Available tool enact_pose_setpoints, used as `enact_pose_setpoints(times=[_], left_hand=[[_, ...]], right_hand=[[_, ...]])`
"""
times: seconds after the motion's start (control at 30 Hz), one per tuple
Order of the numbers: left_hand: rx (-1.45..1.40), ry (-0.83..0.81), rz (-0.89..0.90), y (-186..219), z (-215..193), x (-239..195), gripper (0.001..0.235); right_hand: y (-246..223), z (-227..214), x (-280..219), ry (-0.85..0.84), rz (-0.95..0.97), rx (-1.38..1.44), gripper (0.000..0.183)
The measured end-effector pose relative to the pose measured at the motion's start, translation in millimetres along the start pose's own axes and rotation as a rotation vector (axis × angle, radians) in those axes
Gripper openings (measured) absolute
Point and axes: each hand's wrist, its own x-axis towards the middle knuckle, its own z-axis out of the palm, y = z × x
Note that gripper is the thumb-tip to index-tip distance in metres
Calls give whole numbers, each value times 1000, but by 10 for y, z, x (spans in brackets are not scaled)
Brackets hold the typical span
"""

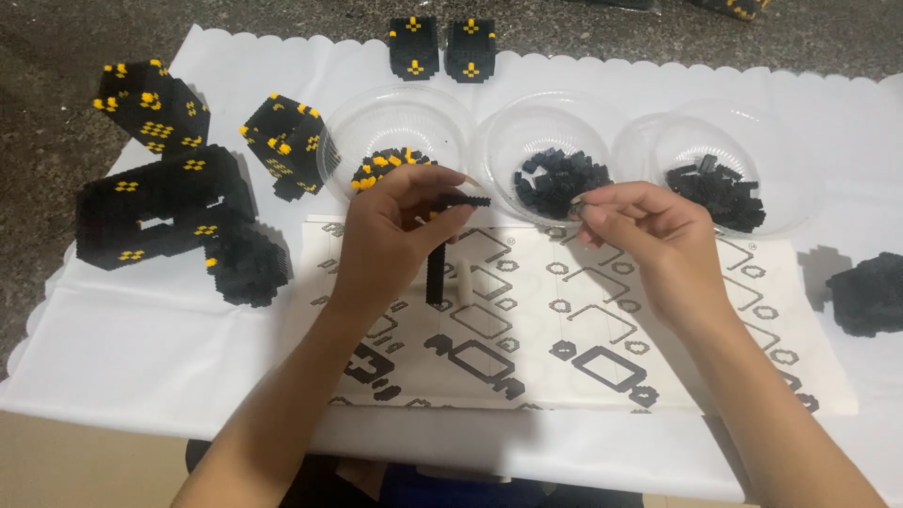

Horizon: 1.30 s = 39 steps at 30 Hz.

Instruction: Assembling small plastic building blocks onto a base strip to create a pattern.

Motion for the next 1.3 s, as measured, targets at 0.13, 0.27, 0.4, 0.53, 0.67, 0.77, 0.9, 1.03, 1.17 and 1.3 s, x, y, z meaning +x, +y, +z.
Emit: enact_pose_setpoints(times=[0.13,0.27,0.4,0.53,0.67,0.77,0.9,1.03,1.17,1.3], left_hand=[[6,11,6,-16,2,-5,23],[57,15,49,-9,31,-29,23],[146,9,170,-20,61,-56,26],[159,21,197,-19,76,-79,31],[104,45,187,-3,79,-84,36],[127,55,230,3,63,-89,42],[134,51,221,11,38,-93,43],[110,31,247,-11,24,-91,44],[66,37,172,28,20,-99,43],[105,57,240,-4,20,-95,36]], right_hand=[[-27,9,-16,-1,3,7,11],[-26,5,-12,-13,-3,-4,11],[18,-9,5,-9,-13,-3,11],[-6,0,-12,-2,-7,-6,12],[22,-13,-3,-7,-9,-21,11],[65,-20,3,-9,-15,-11,11],[5,22,-18,13,-18,-46,10],[15,24,-26,45,17,-42,10],[77,-15,-4,19,-2,-11,11],[42,8,-27,22,-7,-17,10]])
